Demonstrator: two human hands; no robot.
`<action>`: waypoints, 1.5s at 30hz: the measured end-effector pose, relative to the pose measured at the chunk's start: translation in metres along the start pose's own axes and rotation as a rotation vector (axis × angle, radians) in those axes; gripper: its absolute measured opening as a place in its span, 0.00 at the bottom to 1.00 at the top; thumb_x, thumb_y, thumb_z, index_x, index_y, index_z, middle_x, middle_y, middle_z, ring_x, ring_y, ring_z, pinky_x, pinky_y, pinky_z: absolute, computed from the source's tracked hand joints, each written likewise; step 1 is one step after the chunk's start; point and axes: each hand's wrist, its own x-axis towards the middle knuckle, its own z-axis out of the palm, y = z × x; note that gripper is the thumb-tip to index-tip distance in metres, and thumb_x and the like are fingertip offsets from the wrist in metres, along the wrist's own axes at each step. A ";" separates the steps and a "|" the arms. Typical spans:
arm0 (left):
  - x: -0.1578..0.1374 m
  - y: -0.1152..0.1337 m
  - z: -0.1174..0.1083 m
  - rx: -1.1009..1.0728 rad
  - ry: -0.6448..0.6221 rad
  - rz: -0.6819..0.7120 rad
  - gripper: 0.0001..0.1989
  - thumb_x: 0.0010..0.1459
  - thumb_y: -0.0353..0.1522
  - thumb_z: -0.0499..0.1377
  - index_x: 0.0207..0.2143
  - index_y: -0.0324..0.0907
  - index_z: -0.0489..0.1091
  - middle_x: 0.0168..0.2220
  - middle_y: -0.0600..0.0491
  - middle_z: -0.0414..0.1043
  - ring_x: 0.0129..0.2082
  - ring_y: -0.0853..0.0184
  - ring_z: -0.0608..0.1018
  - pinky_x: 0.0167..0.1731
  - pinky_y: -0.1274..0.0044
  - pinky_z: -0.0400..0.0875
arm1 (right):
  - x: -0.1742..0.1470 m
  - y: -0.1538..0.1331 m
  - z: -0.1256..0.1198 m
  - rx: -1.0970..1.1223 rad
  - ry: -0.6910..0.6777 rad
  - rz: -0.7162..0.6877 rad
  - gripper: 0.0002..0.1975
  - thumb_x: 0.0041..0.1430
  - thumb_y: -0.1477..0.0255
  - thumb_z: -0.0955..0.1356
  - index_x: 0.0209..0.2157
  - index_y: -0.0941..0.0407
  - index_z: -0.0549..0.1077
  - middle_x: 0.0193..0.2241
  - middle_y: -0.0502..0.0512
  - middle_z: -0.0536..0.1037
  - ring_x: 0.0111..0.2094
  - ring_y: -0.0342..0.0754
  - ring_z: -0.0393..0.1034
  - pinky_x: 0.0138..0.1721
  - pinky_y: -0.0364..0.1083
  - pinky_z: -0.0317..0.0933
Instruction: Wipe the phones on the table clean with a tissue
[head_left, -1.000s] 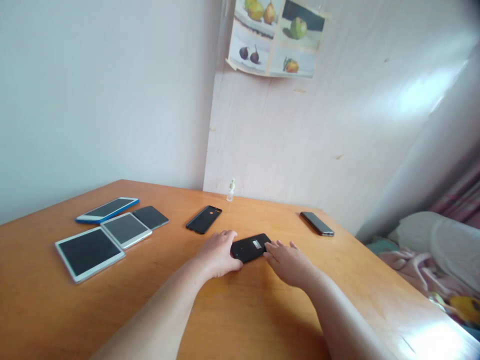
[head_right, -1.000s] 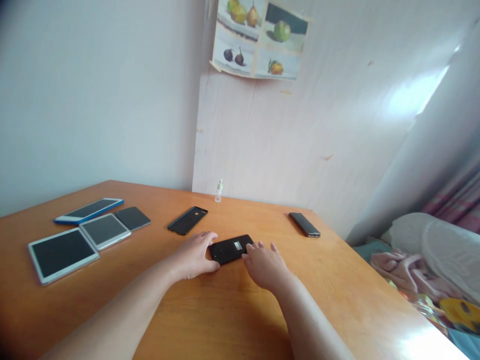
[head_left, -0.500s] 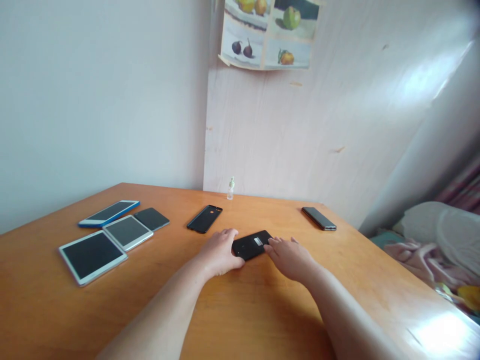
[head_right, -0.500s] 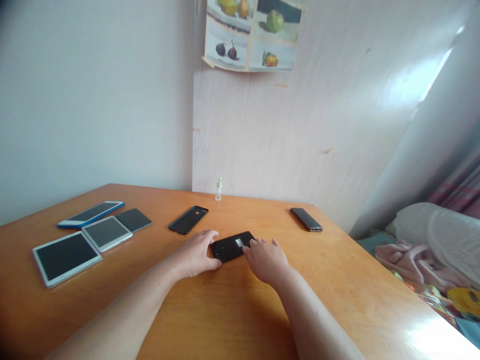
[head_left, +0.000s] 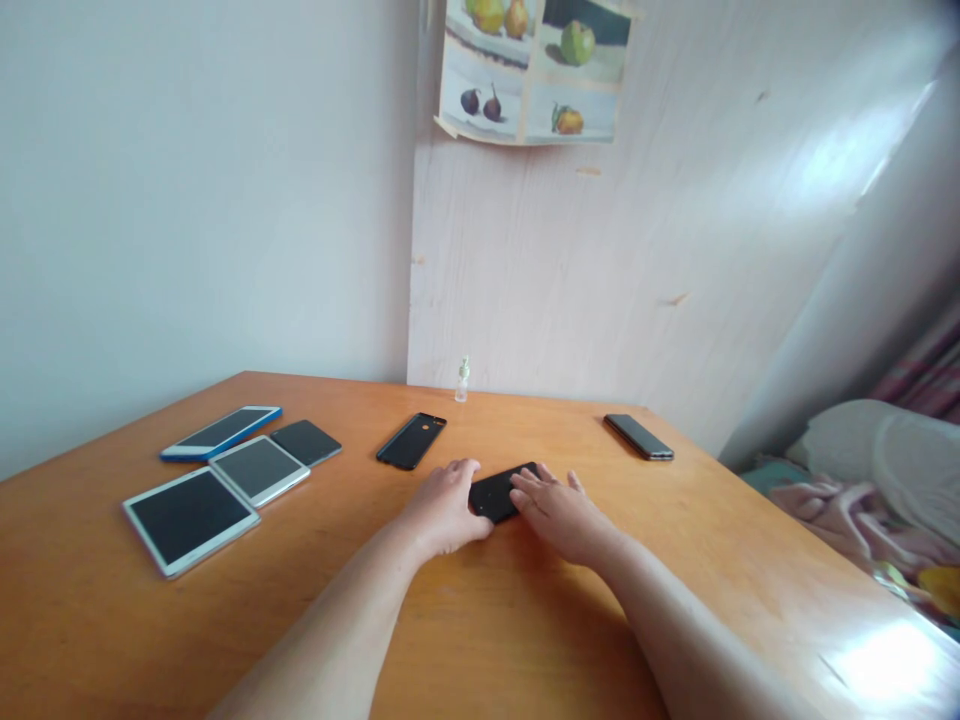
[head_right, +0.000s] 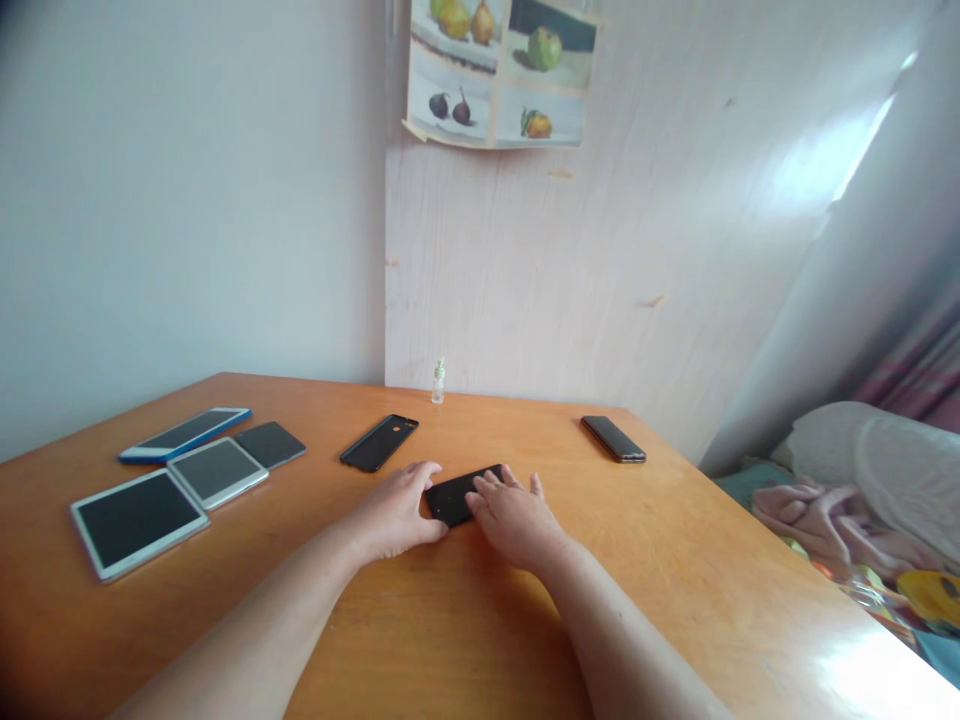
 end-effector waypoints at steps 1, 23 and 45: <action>0.000 0.000 0.001 0.000 0.010 0.002 0.36 0.43 0.40 0.65 0.55 0.42 0.61 0.55 0.44 0.70 0.53 0.55 0.74 0.51 0.71 0.69 | -0.001 -0.006 0.002 0.055 -0.019 -0.087 0.27 0.71 0.57 0.50 0.65 0.49 0.60 0.67 0.55 0.57 0.69 0.59 0.42 0.64 0.71 0.34; 0.000 0.002 0.002 0.058 0.030 0.019 0.39 0.43 0.39 0.64 0.58 0.42 0.59 0.53 0.44 0.71 0.52 0.54 0.74 0.51 0.70 0.67 | 0.023 0.014 0.007 -0.027 0.055 0.146 0.26 0.71 0.59 0.53 0.67 0.49 0.55 0.68 0.54 0.54 0.69 0.64 0.38 0.60 0.77 0.33; 0.004 -0.006 0.002 0.131 -0.008 0.094 0.20 0.51 0.45 0.62 0.44 0.47 0.74 0.39 0.50 0.70 0.43 0.59 0.74 0.40 0.74 0.64 | 0.007 -0.004 0.004 -0.089 0.158 -0.093 0.18 0.69 0.67 0.57 0.53 0.56 0.71 0.56 0.62 0.72 0.59 0.54 0.64 0.62 0.57 0.50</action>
